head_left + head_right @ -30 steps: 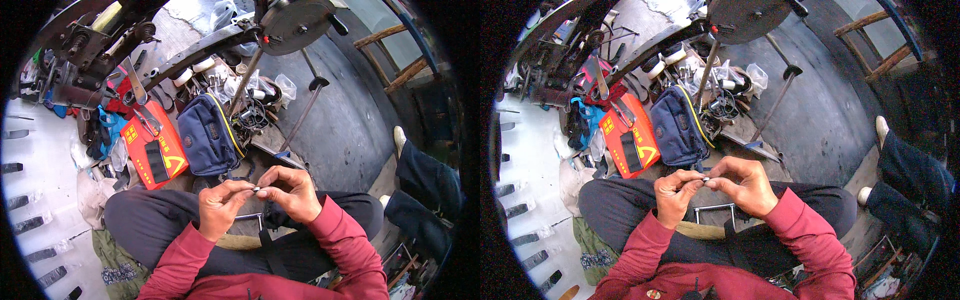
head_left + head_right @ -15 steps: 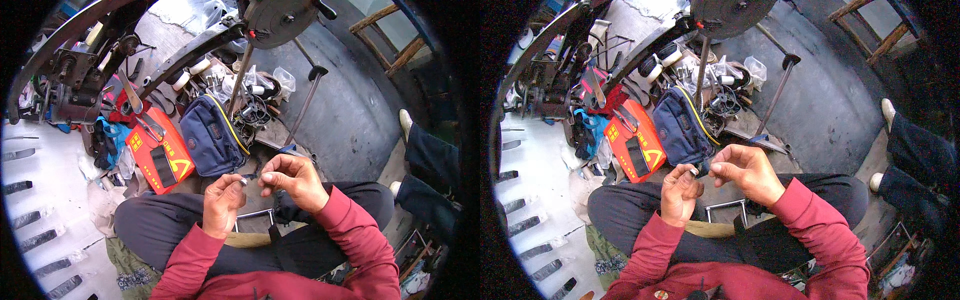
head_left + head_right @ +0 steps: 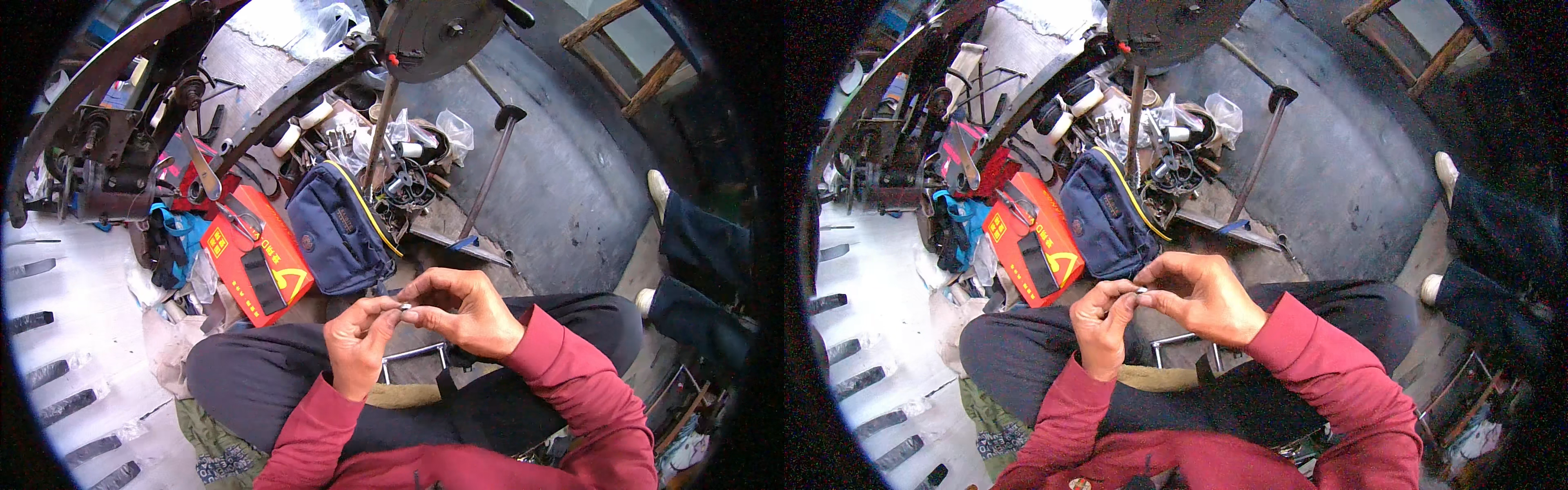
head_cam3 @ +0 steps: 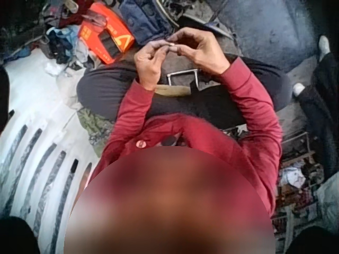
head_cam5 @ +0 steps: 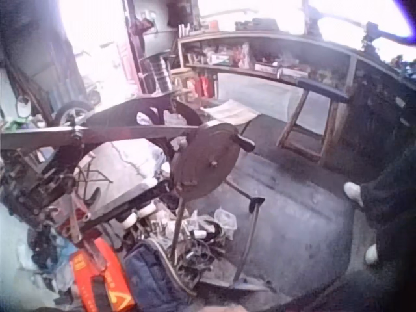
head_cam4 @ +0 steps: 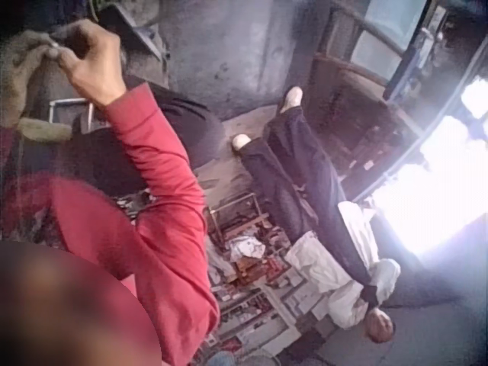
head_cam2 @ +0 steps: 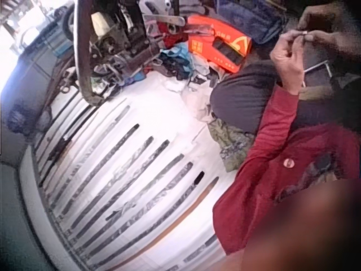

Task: The person sits on the floor and works on a manual sewing machine. They handle small metal parts, thread, and tools, adjusting components on the machine's arm and wheel. The person uses shears to cut thread and continues to manipulate small parts and the machine's mechanism.

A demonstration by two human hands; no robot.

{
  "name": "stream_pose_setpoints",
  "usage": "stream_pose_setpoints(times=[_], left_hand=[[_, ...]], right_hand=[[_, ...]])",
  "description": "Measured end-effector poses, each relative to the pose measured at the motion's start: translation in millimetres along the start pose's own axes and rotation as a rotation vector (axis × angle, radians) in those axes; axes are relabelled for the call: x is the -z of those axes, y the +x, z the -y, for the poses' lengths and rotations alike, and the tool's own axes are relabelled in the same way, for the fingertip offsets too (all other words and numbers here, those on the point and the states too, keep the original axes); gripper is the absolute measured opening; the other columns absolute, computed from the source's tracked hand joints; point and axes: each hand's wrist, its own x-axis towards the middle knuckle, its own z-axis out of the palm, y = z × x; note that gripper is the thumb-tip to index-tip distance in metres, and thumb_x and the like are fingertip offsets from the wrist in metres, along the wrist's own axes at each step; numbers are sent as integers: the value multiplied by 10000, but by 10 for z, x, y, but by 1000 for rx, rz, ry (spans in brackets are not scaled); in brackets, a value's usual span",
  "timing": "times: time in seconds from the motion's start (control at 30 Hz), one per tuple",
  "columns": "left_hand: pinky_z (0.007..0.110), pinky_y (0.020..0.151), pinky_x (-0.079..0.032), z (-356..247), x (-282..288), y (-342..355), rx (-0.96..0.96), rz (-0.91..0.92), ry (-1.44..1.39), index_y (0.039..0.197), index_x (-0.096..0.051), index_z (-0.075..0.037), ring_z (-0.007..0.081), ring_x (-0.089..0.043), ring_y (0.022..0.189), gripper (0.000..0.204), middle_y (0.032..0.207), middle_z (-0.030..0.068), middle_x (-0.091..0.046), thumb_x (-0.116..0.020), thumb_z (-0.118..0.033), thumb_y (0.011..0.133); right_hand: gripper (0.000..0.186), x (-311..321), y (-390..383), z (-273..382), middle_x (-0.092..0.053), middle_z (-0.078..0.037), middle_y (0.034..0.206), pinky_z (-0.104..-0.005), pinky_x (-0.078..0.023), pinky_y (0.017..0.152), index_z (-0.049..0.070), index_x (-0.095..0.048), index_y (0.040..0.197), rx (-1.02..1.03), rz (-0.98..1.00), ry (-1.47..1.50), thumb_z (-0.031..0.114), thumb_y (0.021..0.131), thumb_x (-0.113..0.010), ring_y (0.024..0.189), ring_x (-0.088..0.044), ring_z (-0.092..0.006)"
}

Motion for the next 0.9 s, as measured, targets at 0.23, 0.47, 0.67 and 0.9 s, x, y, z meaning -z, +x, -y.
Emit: stream_pose_setpoints(times=[0.23, 0.47, 0.67, 0.9], left_hand=[[210, 733, -486, -26, 9, 63, -23, -25, 77, 1013, -725, 22, 36, -607, 819, 86, 907, -10, -712, -725, -54, 974], [198, 723, -469, 144, -19, 34, 298, 121, -71, 995, -720, -5, 29, -592, 806, 55, 865, -26, -692, -711, -55, 975], [202, 858, -450, 103, 24, 147, 69, -90, -161, 1276, -633, -54, 42, -560, 1012, 273, 1147, -23, -625, -666, -101, 1010], [256, 744, -479, -262, 204, 144, -265, -115, 288, 1005, -729, 4, 96, -602, 823, 239, 894, 17, -650, -823, -183, 891]], right_hand=[[99, 41, 0, -10, -716, -98, 1021, -298, -555, 771, -4, -655, 1041, 91, -63, 116, 79, 995, -684, 833, -662, -131], [167, 78, 27, 37, -703, -119, 967, -337, -588, 736, 40, -546, 1097, 69, -101, 501, 177, 1051, -630, 788, -686, -176], [155, 109, 4, 42, -668, -71, 859, -309, -576, 632, 11, -584, 1097, 10, -119, 354, 138, 1034, -645, 693, -674, -177], [158, 53, -60, 89, -692, -59, 825, -294, -571, 628, -11, -682, 1025, -24, -95, 255, 134, 980, -727, 695, -664, -142]])
